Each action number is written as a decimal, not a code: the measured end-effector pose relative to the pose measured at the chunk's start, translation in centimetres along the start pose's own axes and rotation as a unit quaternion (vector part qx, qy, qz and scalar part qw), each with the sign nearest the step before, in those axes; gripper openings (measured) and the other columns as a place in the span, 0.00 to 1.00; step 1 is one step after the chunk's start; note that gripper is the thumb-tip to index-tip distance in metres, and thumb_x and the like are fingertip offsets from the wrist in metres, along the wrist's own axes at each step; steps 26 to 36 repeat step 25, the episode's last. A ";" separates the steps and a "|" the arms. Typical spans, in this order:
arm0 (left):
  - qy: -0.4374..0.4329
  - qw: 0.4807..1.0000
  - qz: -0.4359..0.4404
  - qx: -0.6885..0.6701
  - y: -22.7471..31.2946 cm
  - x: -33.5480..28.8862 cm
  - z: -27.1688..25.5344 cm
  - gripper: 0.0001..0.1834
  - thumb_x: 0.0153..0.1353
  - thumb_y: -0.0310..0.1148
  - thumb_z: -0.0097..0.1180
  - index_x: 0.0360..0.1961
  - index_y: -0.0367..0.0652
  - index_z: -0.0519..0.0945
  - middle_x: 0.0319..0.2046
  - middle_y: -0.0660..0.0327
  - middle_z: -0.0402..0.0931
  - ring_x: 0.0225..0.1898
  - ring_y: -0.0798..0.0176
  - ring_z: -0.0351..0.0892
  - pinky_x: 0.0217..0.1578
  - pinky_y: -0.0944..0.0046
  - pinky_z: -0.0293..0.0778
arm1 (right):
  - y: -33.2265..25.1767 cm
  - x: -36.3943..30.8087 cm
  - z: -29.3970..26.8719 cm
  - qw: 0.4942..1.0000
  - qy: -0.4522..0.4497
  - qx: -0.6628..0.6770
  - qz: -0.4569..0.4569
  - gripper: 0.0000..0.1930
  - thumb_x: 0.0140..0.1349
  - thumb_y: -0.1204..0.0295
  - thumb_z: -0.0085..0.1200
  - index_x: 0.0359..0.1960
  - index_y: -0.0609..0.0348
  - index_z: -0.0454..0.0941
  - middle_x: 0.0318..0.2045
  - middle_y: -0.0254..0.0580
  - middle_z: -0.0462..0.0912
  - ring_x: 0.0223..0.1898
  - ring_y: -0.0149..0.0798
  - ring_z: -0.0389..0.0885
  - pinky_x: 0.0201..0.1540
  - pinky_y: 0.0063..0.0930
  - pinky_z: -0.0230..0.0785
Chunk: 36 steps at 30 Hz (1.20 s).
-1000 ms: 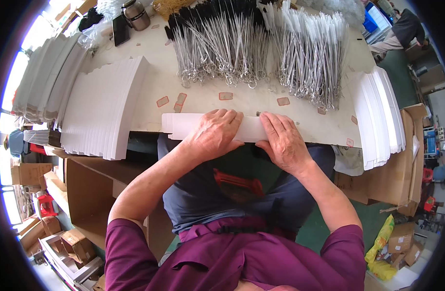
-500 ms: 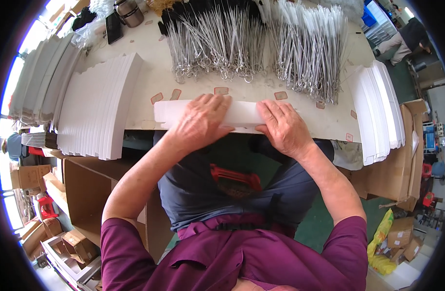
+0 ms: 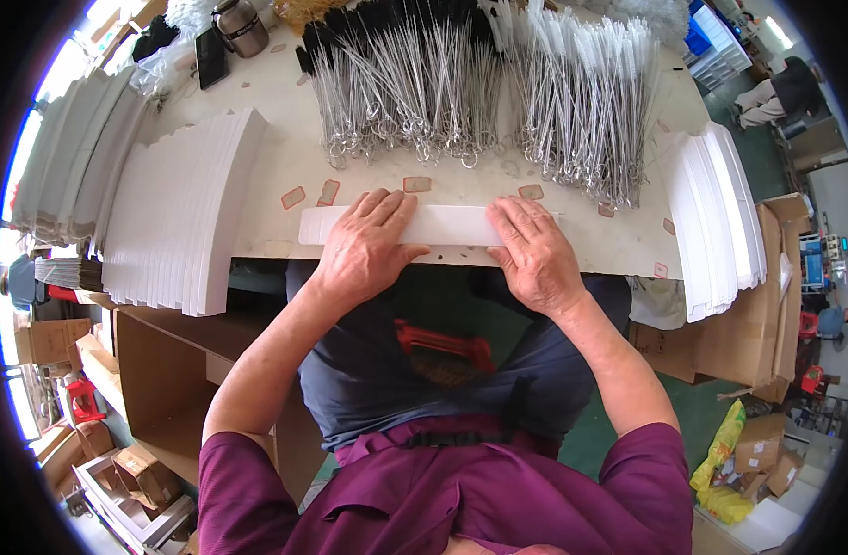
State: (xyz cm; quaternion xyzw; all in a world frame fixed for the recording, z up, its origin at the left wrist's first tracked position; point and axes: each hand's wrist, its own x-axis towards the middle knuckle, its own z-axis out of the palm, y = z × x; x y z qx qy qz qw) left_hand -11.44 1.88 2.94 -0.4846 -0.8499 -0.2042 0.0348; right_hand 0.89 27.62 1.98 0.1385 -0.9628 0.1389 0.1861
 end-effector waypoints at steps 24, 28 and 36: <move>-0.093 0.987 0.047 0.118 5.2 1.9 4.6 0.59 0.55 0.63 0.68 0.75 0.29 0.61 0.76 0.42 0.59 0.78 0.41 0.56 0.78 0.44 0.50 | 1.5 -4.8 -0.2 0.994 -0.031 -0.080 0.070 0.45 0.61 0.54 0.68 0.74 0.64 0.63 0.72 0.57 0.67 0.74 0.58 0.64 0.78 0.52 0.52; -0.095 0.990 0.040 0.099 5.0 1.8 4.7 0.60 0.54 0.62 0.70 0.76 0.31 0.59 0.77 0.43 0.57 0.79 0.42 0.54 0.78 0.45 0.50 | 1.9 -5.4 -0.1 0.995 -0.035 -0.074 0.054 0.45 0.61 0.53 0.68 0.75 0.63 0.63 0.73 0.55 0.66 0.75 0.56 0.62 0.79 0.51 0.51; -0.095 0.990 0.040 0.099 5.0 1.8 4.7 0.60 0.54 0.62 0.70 0.76 0.31 0.59 0.77 0.43 0.57 0.79 0.42 0.54 0.78 0.45 0.50 | 1.9 -5.4 -0.1 0.995 -0.035 -0.074 0.054 0.45 0.61 0.53 0.68 0.75 0.63 0.63 0.73 0.55 0.66 0.75 0.56 0.62 0.79 0.51 0.51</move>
